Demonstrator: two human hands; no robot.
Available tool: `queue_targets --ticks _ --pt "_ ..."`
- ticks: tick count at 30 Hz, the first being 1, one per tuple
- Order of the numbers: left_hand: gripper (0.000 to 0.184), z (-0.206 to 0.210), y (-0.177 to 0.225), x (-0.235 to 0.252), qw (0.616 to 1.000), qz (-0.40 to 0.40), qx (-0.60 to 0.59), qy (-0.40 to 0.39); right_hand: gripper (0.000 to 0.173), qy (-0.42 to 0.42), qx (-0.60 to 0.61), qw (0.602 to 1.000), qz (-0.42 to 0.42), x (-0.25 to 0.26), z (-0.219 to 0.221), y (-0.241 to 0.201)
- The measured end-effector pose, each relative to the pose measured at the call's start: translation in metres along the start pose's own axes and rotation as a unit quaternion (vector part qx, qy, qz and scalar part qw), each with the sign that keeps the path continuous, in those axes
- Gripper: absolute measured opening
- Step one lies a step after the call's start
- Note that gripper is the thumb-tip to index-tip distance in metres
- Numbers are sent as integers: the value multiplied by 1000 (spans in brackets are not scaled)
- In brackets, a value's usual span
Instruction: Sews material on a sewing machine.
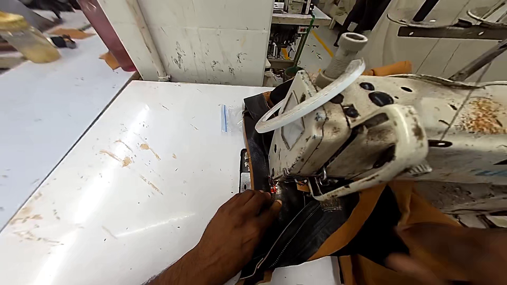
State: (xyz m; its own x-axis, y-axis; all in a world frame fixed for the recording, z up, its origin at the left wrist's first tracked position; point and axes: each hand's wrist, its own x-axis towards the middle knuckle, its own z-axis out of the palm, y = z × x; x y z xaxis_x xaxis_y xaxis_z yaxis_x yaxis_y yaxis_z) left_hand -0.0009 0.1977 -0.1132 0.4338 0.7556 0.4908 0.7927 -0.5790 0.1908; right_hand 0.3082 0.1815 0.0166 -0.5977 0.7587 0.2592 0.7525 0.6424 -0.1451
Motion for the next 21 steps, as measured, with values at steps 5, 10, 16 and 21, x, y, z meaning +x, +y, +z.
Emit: queue_targets --ticks 5,10,16,21 --pt "35 -12 -12 -1 996 51 -47 -55 76 -32 -56 977 -204 42 75 -22" --pt "22 -13 -16 -3 996 24 -77 -23 94 -49 -78 976 -196 57 102 -20" --pt "26 -12 -15 -3 997 35 -71 -21 95 -58 -60 978 -191 56 108 -19" --pt "35 -11 -12 1 996 51 -50 -61 86 27 -60 981 -181 57 102 -15"
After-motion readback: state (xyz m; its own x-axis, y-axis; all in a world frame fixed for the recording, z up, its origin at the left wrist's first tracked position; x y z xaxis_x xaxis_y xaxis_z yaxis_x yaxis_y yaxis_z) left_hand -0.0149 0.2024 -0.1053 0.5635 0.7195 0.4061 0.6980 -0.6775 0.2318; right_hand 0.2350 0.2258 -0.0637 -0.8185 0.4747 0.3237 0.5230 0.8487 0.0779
